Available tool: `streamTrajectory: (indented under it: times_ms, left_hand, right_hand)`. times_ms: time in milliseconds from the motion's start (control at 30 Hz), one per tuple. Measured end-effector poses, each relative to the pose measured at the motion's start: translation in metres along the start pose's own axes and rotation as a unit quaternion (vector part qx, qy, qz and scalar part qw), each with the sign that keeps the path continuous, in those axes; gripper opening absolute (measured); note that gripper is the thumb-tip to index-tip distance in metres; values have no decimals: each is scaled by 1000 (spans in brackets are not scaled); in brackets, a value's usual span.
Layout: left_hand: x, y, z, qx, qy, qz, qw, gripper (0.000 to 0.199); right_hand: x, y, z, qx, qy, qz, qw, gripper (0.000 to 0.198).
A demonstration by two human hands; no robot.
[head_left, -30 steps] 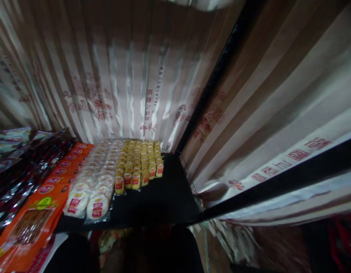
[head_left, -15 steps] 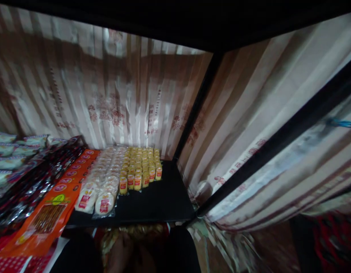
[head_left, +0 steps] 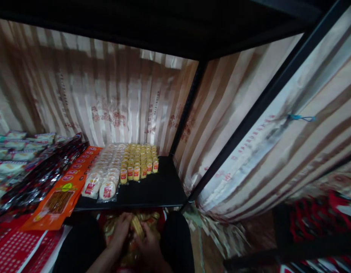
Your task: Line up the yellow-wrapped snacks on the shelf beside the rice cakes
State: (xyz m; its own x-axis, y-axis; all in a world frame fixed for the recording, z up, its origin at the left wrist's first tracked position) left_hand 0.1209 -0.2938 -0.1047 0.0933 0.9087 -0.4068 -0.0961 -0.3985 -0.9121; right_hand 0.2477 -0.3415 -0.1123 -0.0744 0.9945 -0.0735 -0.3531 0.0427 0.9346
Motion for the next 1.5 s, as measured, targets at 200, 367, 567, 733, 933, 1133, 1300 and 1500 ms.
streamTrajectory:
  times_ms: [200,367,567,733,933,1133,1300,1500]
  left_hand:
    - [-10,-32,-16,-85,57,-21,995,38]
    - [-13,-58,-18,-118,41,-69,990,43]
    - [-14,-69,-16,-153,25,-86,984,43]
    - [-12,-72,-14,-174,11,-82,981,38]
    - [-10,-72,-11,-180,32,-63,981,33]
    - [-17,-66,-24,-166,76,-32,983,35]
    - [-18,-62,-38,-200,72,-10,977,21]
    - [-11,-54,-63,-257,65,12,964,6]
  right_hand:
    - [6,22,21,192,-28,-9,981,41]
    - [14,49,30,314,-47,-42,947,38]
    - [23,55,43,339,-105,-57,933,42]
    - [25,50,41,335,-93,-39,937,39]
    - [27,51,48,376,-141,-50,914,47]
    - [37,48,65,386,-184,-39,903,46]
    - [36,40,64,390,-181,-38,902,46]
    - [33,26,65,431,-200,-13,880,45]
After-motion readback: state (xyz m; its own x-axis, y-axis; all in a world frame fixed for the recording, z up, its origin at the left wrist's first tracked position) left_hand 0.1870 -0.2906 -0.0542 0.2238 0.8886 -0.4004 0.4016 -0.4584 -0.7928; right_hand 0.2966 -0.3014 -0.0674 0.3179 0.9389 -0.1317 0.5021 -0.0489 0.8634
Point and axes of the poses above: each hand's wrist, its own x-axis towards the middle knuckle, its own z-axis out of the back of the hand, y = z × x, the point moved 5 cm from there along x, towards the middle knuckle, and after that the axes turned 8 degrees about y, right-handed, at the moved point
